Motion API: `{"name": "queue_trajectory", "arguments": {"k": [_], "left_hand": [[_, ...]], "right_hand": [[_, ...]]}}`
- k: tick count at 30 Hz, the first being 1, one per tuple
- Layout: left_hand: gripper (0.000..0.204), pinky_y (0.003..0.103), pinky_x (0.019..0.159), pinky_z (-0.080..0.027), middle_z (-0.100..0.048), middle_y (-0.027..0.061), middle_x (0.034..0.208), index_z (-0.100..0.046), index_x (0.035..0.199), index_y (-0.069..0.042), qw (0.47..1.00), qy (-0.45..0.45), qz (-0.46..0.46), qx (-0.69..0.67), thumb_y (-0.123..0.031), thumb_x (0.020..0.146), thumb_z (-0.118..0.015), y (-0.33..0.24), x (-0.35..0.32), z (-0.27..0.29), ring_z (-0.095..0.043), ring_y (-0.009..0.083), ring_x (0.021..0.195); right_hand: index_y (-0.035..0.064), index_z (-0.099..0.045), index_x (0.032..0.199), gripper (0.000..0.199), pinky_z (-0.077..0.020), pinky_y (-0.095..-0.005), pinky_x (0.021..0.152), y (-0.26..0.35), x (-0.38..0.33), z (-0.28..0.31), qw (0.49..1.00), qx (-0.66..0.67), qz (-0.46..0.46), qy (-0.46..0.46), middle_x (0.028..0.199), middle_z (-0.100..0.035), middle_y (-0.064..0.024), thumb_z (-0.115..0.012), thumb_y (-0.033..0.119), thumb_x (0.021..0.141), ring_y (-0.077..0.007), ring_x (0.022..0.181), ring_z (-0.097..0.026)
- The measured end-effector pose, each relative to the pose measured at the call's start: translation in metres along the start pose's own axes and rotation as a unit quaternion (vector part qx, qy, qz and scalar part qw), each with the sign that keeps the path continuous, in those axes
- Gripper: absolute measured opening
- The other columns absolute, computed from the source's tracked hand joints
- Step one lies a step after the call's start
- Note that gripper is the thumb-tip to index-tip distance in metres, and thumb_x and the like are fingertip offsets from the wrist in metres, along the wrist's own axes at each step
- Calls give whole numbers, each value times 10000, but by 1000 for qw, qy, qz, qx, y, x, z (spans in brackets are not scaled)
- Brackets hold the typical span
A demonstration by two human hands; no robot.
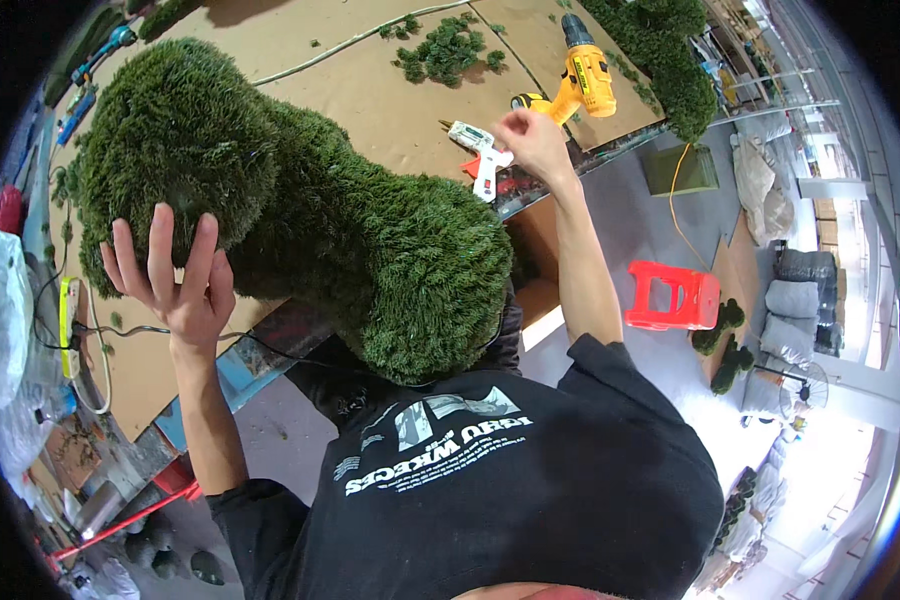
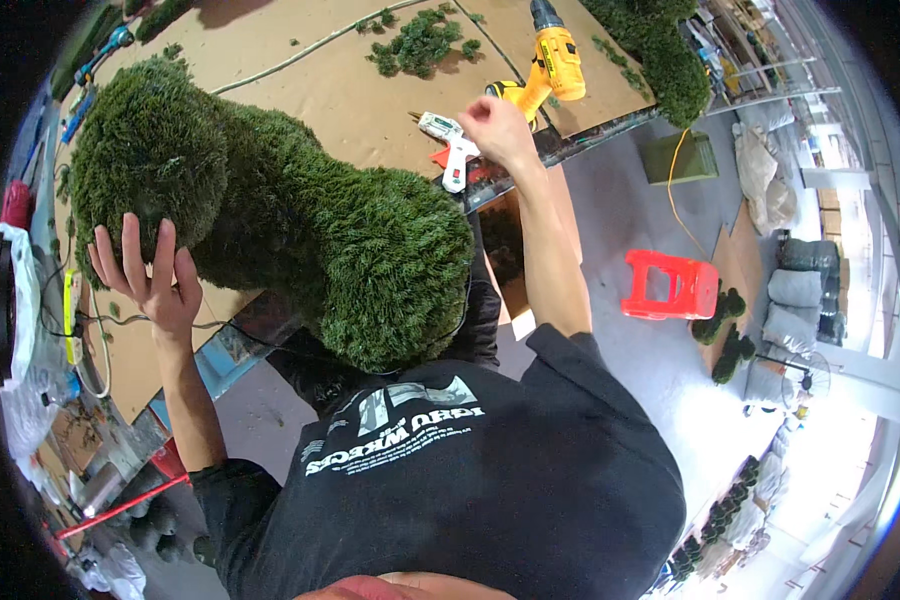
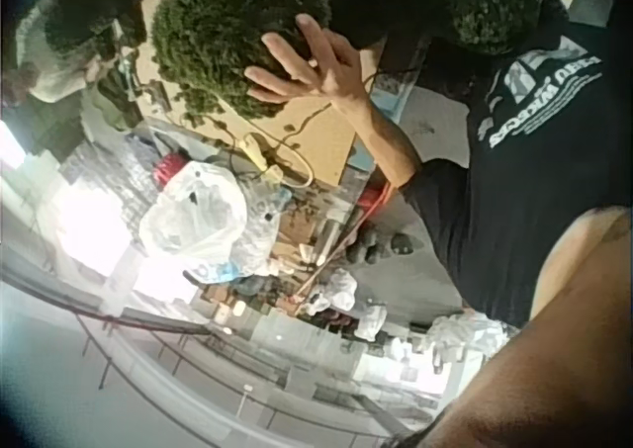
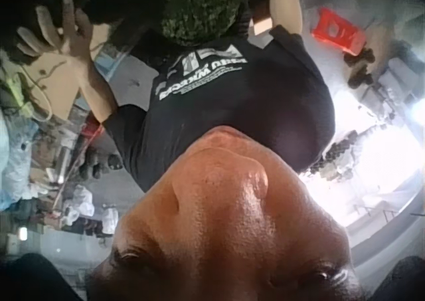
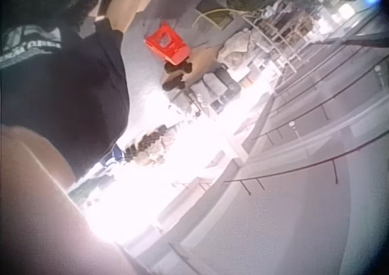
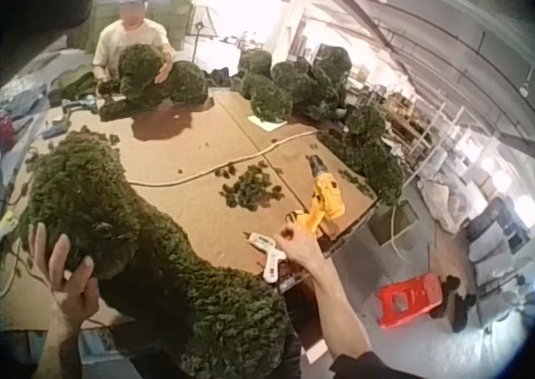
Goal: Applying artificial moss/foliage to a shaped base using glue and a drill to create a topiary or hedge sculpture.
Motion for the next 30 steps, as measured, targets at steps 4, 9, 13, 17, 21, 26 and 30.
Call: {"name": "queue_trajectory", "arguments": {"k": [4, 9, 13, 17, 21, 26, 30], "left_hand": [[291, 615, 1218, -232, -553, 84, 1506, -771, 1202, -258, 1000, 8, -3, 0, -243, 935, -656, 0, -6, -7, -385, 458, 1453], [292, 670, 1185, -259, -506, 171, 1538, -728, 1237, -140, 998, 25, -47, 18, -242, 991, -609, -8, -2, -3, -334, 508, 1462], [278, 703, 1182, -246, -509, 167, 1519, -736, 1201, -144, 998, 20, -64, 18, -249, 977, -610, -11, -2, -5, -335, 516, 1454], [266, 691, 1185, -238, -506, 131, 1520, -752, 1171, -192, 998, 13, -67, 5, -210, 935, -630, -12, 4, -4, -331, 500, 1462], [307, 673, 1195, -230, -513, 106, 1522, -751, 1204, -210, 998, 12, -57, -13, -197, 918, -641, -8, 0, -1, -335, 488, 1466], [317, 631, 1218, -210, -562, -15, 1482, -767, 1191, -334, 999, 14, -31, -5, -256, 898, -674, -2, -2, -3, -377, 417, 1446], [314, 609, 1226, -203, -569, -20, 1483, -773, 1183, -333, 1000, -7, -15, -17, -236, 901, -674, -5, 3, -4, -389, 388, 1448]], "right_hand": [[67, -770, 1037, 316, -580, -379, 783, 29, 53, -15, 998, 31, 42, -42, 922, -773, -127, -723, 337, 880, -265, 840, -748], [137, -732, 1193, 341, -559, -437, 924, 47, 105, -50, 990, -122, 54, -42, 1132, -753, -113, -708, 298, 894, -325, 1079, -699], [147, -726, 1202, 338, -550, -439, 929, 56, 120, -60, 964, -240, 93, -71, 1147, -702, -134, -709, 311, 906, -320, 1083, -681], [141, -739, 1165, 313, -544, -438, 911, 58, 125, -54, 967, -225, 100, -67, 1156, -687, -131, -716, 318, 908, -320, 1067, -679], [118, -761, 1110, 276, -555, -388, 841, 91, 94, -29, 985, -110, 100, -87, 1044, -701, -100, -735, 310, 914, -257, 986, -698], [9, -703, 1123, 255, -562, -296, 833, 107, 40, -4, 944, 329, 23, 21, 1084, -726, -90, -769, 168, 935, -152, 919, -710], [5, -595, 1250, 288, -580, -338, 928, 131, -17, 20, 840, 536, 54, 67, 1143, -709, -156, -684, 66, 983, -205, 1012, -721]]}}
Point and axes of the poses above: each hand's wrist, its own x-axis towards the middle knuckle, its own z-axis out of the back of the hand, y = z × x, the point moved 9 cm from there along x, towards the middle knuckle
